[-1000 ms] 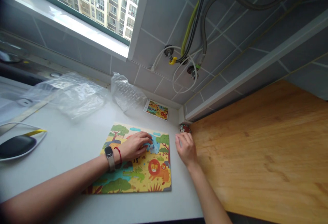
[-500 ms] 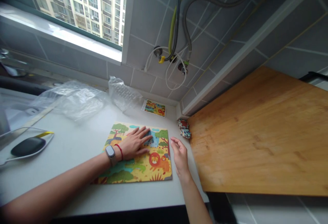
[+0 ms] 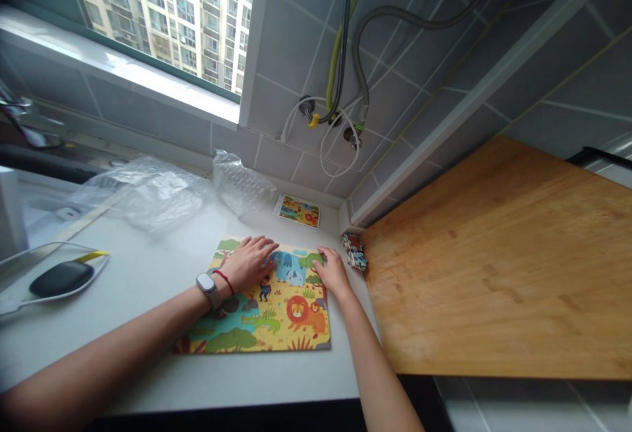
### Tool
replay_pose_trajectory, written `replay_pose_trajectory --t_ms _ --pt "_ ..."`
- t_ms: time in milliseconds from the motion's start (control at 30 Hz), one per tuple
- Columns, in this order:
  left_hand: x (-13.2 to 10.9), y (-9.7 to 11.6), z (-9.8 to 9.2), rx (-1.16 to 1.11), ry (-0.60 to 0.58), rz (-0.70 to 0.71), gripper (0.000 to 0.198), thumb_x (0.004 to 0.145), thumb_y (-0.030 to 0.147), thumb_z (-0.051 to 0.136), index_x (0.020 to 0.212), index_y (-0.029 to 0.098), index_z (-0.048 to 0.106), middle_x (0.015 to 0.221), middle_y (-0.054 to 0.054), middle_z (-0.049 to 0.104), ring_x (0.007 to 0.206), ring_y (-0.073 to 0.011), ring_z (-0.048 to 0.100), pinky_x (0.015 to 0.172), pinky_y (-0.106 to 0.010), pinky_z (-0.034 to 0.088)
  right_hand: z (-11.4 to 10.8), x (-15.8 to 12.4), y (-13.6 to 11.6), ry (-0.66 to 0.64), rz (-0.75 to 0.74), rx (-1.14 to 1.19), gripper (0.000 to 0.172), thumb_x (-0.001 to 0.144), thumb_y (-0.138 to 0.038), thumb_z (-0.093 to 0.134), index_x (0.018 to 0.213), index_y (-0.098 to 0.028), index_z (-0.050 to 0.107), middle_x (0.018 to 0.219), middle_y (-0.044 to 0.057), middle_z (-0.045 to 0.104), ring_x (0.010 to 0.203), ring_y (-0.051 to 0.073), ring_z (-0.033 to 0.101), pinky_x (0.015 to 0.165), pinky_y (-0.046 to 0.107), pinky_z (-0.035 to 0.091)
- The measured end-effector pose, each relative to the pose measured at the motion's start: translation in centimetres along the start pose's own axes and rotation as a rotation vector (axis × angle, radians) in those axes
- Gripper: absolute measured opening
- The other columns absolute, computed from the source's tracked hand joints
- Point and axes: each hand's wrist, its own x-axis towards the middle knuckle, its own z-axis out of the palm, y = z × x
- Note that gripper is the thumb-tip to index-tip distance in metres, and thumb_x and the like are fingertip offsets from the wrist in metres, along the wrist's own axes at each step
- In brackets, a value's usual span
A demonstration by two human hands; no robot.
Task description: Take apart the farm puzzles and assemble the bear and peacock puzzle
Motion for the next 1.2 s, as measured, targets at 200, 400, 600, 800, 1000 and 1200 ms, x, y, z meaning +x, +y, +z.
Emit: replay_pose_trajectory --t_ms 200,400,600,800,1000,1200 --pt "0.0 0.0 -0.1 -0.008 -0.008 -0.003 0.034 0.098 0.034 0.065 0.128 0.019 0.065 0.127 -0.015 0.068 0.117 -0.0345 0.062 0.104 -0.052 0.045 -0.3 -0.1 0.4 -0.031 -0.058 -0.059 0.037 0.077 -0.027 0.072 0.112 -0.018 0.077 0.116 0.014 0.074 0.109 0.028 0.071 0.103 0.045 0.054" --pt "0.0 0.3 -0.2 -0.021 -0.024 0.009 0.027 0.098 0.029 0.063 0.122 0.019 0.066 0.126 -0.014 0.067 0.116 -0.0333 0.063 0.105 -0.055 0.045 -0.5 -0.1 0.4 -0.05 -0.085 -0.062 0.031 0.082 -0.029 0.069 0.11 -0.018 0.077 0.114 0.013 0.074 0.107 0.027 0.072 0.101 0.044 0.055" --pt "0.0 1.6 -0.7 -0.059 -0.029 0.112 0.032 0.097 0.027 0.064 0.128 0.02 0.063 0.133 -0.013 0.067 0.122 -0.0329 0.062 0.105 -0.053 0.05 -0.7 0.1 1.1 -0.06 -0.093 -0.034 0.028 0.08 -0.029 0.075 0.107 -0.02 0.077 0.111 0.01 0.072 0.105 0.026 0.07 0.099 0.042 0.055" --pt "1.4 3.2 -1.0 -0.136 -0.052 0.214 0.035 0.1 0.033 0.062 0.134 0.024 0.06 0.129 -0.011 0.069 0.117 -0.0293 0.067 0.102 -0.047 0.055 -0.8 0.4 1.0 -0.113 -0.133 0.037 0.028 0.083 -0.024 0.072 0.111 -0.024 0.078 0.109 0.007 0.07 0.105 0.025 0.069 0.1 0.04 0.054" --pt "4.2 2.8 2.0 -0.111 -0.143 0.219 0.051 0.098 0.037 0.065 0.144 0.021 0.053 0.148 -0.016 0.06 0.142 -0.0377 0.052 0.113 -0.057 0.048 -1.1 0.4 1.2 -0.161 -0.119 -0.071 0.042 0.081 -0.034 0.081 0.122 -0.026 0.076 0.12 0.008 0.067 0.115 0.028 0.066 0.106 0.042 0.052" --pt "4.6 3.1 4.5 -0.168 -0.081 0.231 0.04 0.103 0.035 0.059 0.141 0.023 0.056 0.142 -0.012 0.065 0.139 -0.0331 0.054 0.114 -0.054 0.047 -1.4 -0.4 2.2 -0.15 -0.114 -0.117 0.044 0.078 -0.036 0.086 0.12 -0.026 0.074 0.125 0.01 0.065 0.119 0.031 0.064 0.107 0.046 0.051"
